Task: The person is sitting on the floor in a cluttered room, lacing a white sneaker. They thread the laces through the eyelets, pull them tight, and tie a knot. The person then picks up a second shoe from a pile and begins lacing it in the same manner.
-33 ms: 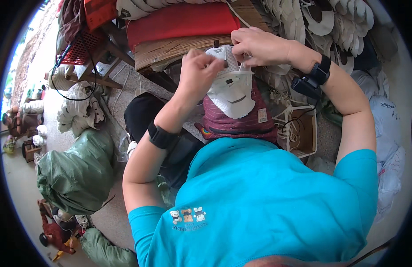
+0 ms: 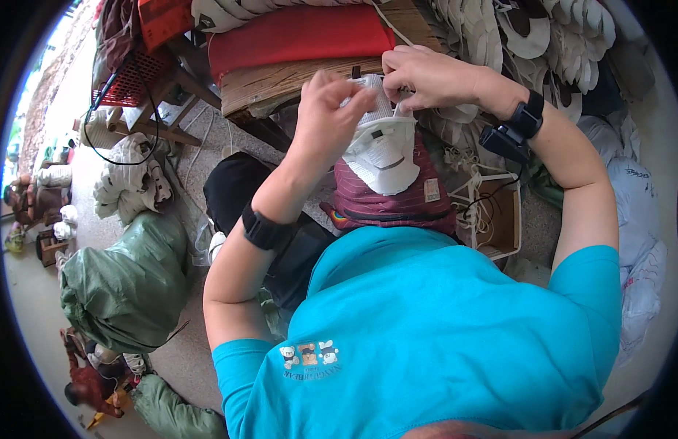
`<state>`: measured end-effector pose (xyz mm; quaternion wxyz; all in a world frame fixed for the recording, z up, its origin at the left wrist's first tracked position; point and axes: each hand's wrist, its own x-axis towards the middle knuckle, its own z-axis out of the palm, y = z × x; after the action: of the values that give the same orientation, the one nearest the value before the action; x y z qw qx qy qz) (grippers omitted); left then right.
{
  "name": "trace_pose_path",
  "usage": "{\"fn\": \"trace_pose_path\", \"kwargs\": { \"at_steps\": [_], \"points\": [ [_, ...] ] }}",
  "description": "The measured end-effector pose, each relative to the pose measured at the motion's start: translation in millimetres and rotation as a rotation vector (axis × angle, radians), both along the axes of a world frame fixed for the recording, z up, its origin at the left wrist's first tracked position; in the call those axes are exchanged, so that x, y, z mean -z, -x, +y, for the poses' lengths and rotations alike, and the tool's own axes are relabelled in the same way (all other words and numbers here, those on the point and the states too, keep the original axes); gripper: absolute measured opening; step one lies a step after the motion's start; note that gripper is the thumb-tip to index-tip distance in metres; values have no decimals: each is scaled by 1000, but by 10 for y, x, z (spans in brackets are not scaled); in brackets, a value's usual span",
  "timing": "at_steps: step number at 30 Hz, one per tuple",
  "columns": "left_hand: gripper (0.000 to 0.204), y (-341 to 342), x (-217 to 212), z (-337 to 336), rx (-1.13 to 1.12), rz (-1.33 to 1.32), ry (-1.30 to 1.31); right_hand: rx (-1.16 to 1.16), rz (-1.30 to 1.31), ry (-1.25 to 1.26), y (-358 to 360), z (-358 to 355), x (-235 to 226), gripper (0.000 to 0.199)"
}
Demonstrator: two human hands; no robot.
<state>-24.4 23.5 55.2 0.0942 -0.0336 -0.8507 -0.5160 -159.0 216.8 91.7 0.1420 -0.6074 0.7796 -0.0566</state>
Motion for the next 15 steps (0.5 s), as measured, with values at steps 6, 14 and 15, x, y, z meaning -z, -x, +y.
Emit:
{"fn": "trace_pose_path", "kwargs": {
  "at_steps": [6,14,15],
  "points": [
    [25,-21,-516,115,186,33,-671,393,-445,-132,0,-85,185,23],
    [21,-62,157,-41,-151,-126,-733,674,-1087,438,-303,-179,-92,14],
    [21,-69,205,-79,-141,-127,-680,595,-971,366,-300,-185,-87,11]
  ]
}}
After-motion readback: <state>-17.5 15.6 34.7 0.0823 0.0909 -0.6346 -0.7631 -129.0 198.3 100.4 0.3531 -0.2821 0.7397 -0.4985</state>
